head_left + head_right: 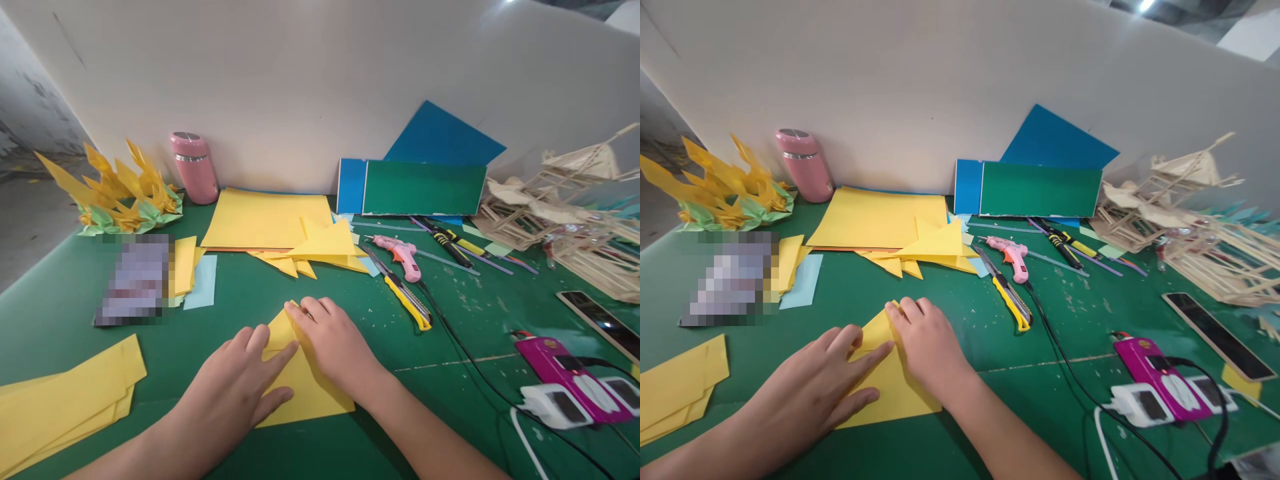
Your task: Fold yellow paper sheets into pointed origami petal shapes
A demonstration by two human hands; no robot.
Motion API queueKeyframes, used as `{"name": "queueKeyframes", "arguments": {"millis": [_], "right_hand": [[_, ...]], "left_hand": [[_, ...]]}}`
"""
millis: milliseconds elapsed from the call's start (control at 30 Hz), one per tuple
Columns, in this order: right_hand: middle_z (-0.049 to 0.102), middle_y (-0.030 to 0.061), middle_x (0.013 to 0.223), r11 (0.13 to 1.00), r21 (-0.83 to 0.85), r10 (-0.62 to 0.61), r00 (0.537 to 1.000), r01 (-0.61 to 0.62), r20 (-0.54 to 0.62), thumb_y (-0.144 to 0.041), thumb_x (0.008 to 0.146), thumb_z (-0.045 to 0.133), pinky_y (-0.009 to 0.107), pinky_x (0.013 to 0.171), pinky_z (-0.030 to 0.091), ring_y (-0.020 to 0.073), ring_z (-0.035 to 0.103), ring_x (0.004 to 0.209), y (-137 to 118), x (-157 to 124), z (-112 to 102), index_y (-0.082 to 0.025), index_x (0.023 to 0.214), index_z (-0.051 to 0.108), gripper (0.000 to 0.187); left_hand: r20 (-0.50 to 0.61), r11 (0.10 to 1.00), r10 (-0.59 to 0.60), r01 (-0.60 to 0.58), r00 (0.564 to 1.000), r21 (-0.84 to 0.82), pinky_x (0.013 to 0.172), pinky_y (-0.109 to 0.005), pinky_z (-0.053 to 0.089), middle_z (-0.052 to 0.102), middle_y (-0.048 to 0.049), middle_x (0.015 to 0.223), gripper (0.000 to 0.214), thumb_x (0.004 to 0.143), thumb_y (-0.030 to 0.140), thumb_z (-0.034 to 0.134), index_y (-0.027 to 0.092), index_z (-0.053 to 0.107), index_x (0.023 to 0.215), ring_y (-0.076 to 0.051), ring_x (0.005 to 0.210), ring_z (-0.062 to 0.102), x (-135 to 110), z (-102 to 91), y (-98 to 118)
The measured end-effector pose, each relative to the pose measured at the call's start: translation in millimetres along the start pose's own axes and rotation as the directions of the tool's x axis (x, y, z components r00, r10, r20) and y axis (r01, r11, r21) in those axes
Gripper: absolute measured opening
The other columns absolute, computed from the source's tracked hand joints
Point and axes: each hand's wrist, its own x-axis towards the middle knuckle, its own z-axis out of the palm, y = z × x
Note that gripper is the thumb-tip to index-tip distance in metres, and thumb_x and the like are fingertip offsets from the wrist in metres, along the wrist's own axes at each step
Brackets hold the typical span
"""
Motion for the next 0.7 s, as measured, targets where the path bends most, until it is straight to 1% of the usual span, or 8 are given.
{"name": "queueKeyframes", "arguments": {"millis": [100, 167, 267, 367, 433, 500, 567, 700], "right_hand": [[0.059, 0.0126, 0.116, 1.000, 0.013, -0.011, 1.000, 0.011, -0.025, 0.001, 0.082, 0.046, 0.038, 0.078, 0.049, 0.0243, 0.051, 0.094, 0, -1, 1, -0.012, 0.137, 0.046, 0.056], [0.059, 0.0129, 0.114, 1.000, 0.011, -0.016, 0.999, 0.016, -0.040, 0.000, 0.082, 0.046, 0.038, 0.077, 0.050, 0.0246, 0.051, 0.093, 0, -1, 2, -0.011, 0.136, 0.046, 0.055], [0.059, 0.0124, 0.113, 1.000, 0.013, -0.018, 0.998, 0.019, -0.059, -0.001, 0.083, 0.046, 0.038, 0.078, 0.050, 0.0242, 0.051, 0.092, 1, -1, 4, -0.012, 0.136, 0.047, 0.054], [0.059, 0.0115, 0.112, 0.999, 0.047, -0.011, 0.997, 0.015, -0.082, -0.001, 0.084, 0.045, 0.038, 0.078, 0.049, 0.0238, 0.051, 0.092, 4, -2, 6, -0.014, 0.136, 0.047, 0.054], [0.059, 0.0104, 0.111, 0.994, 0.111, -0.008, 0.994, 0.020, -0.109, -0.002, 0.086, 0.042, 0.038, 0.081, 0.049, 0.0234, 0.051, 0.094, 7, -4, 6, -0.017, 0.139, 0.044, 0.055], [0.059, 0.0090, 0.114, 0.975, 0.220, -0.002, 0.990, 0.033, -0.138, -0.007, 0.092, 0.041, 0.038, 0.086, 0.048, 0.0227, 0.052, 0.099, 11, -7, 5, -0.022, 0.143, 0.038, 0.054], [0.058, 0.0074, 0.119, 0.942, 0.334, 0.002, 0.991, 0.044, -0.137, -0.019, 0.095, 0.049, 0.040, 0.092, 0.046, 0.0222, 0.051, 0.107, 15, -11, 1, -0.025, 0.145, 0.033, 0.053], [0.054, 0.0060, 0.129, 0.890, 0.457, 0.022, 0.998, 0.007, -0.059, -0.035, 0.082, 0.071, 0.043, 0.100, 0.043, 0.0240, 0.047, 0.118, 19, -20, -5, -0.029, 0.146, 0.030, 0.077]], "left_hand": [[-0.051, 0.998, 0.044, -0.043, 0.998, 0.036, 0.073, -0.034, 0.048, 0.062, -0.0132, 0.115, 0.046, 0.087, 0.048, 0.059, 0.027, 0.058, 0.128, -0.028, 0.095, 0.060, 0, 1.8, 0], [-0.041, 0.998, 0.034, -0.031, 0.999, 0.060, 0.068, -0.033, 0.050, 0.060, -0.0153, 0.119, 0.048, 0.085, 0.047, 0.062, 0.027, 0.057, 0.128, -0.026, 0.084, 0.063, -1, 3.5, -1], [-0.016, 0.999, 0.019, -0.019, 1.000, 0.030, 0.058, -0.030, 0.049, 0.064, -0.0125, 0.104, 0.046, 0.084, 0.041, 0.065, 0.026, 0.058, 0.127, -0.022, 0.068, 0.063, -2, 4.7, -2], [-0.058, 0.998, 0.049, -0.052, 0.997, -0.037, 0.058, -0.030, 0.051, 0.062, -0.0070, 0.088, 0.041, 0.085, 0.035, 0.064, 0.025, 0.060, 0.124, -0.023, 0.070, 0.062, -2, 4.0, -5], [-0.125, 0.990, 0.081, -0.095, 0.989, -0.107, 0.066, -0.034, 0.054, 0.062, -0.0080, 0.091, 0.039, 0.084, 0.032, 0.063, 0.023, 0.061, 0.122, -0.025, 0.082, 0.063, -1, 4.4, -8], [-0.203, 0.971, 0.105, -0.144, 0.974, -0.189, 0.081, -0.040, 0.054, 0.061, -0.0125, 0.110, 0.037, 0.084, 0.030, 0.061, 0.020, 0.061, 0.119, -0.030, 0.103, 0.059, 1, 6.5, -11], [-0.249, 0.952, 0.107, -0.171, 0.963, -0.254, 0.094, -0.045, 0.049, 0.053, -0.0144, 0.129, 0.031, 0.085, 0.028, 0.057, 0.020, 0.061, 0.115, -0.033, 0.121, 0.049, 3, 10.0, -13], [-0.262, 0.933, 0.103, -0.185, 0.960, -0.309, 0.098, -0.049, 0.046, 0.056, -0.0127, 0.129, 0.026, 0.088, 0.032, 0.054, 0.020, 0.059, 0.111, -0.032, 0.121, 0.049, 7, 13.6, -17]]}}
